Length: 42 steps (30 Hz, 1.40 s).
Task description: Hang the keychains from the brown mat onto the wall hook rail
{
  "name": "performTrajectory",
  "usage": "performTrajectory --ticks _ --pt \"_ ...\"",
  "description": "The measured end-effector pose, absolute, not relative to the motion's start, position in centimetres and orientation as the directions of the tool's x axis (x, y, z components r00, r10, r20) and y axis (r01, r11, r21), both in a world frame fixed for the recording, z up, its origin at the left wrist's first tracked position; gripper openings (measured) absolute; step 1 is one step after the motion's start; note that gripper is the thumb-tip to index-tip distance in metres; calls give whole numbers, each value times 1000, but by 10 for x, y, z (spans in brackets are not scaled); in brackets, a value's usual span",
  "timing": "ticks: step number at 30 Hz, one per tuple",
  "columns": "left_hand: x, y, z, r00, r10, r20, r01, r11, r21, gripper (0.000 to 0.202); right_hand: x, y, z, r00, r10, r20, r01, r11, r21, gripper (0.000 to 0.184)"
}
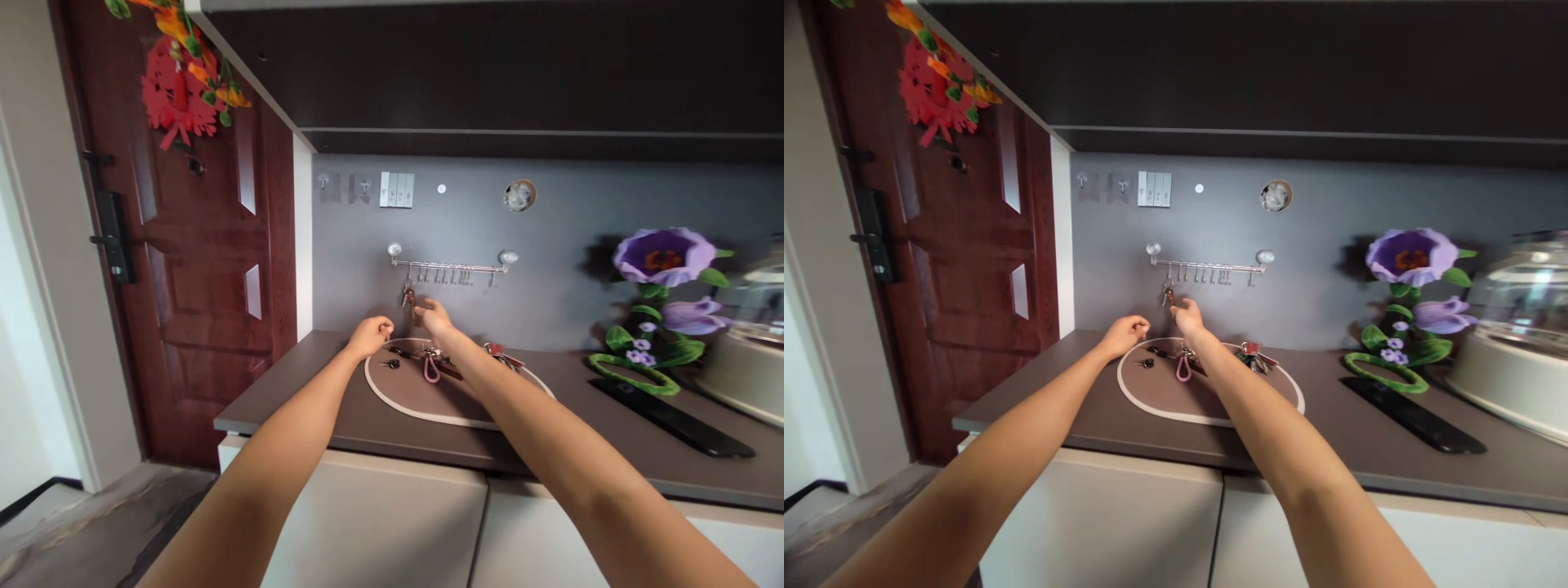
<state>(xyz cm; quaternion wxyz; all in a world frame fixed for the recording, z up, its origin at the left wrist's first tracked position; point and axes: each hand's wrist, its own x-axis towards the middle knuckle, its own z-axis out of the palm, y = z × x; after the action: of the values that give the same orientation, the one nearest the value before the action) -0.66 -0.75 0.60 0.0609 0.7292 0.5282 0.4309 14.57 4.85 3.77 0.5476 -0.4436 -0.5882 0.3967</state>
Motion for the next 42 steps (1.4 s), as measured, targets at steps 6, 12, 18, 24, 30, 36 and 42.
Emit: performTrajectory --ticks 6,12,18,24,30,36,42 --pt "-10 -9 6 257 879 403 458 -477 750 27 163 29 15 -187 864 468 206 500 -841 25" --pt "-22 -12 4 435 885 166 355 -338 871 31 174 9 0 -422 759 496 559 648 -517 22" --pt "-28 -12 3 496 867 46 461 -308 833 32 173 8 -2 -560 695 451 634 710 -307 22" --pt "-29 -9 2 500 864 66 529 -365 766 32 170 13 -6 -589 683 431 639 721 -268 21" --pt "-29 -5 -1 475 877 76 573 -374 729 33 168 18 -8 -596 686 418 642 720 -265 20" --pt "-24 -8 -1 434 897 82 585 -349 732 29 168 18 -9 -614 692 380 659 714 -236 20" --pt "-21 -9 -3 409 902 136 561 -367 742 25 168 13 -5 -618 706 346 693 697 -183 23"
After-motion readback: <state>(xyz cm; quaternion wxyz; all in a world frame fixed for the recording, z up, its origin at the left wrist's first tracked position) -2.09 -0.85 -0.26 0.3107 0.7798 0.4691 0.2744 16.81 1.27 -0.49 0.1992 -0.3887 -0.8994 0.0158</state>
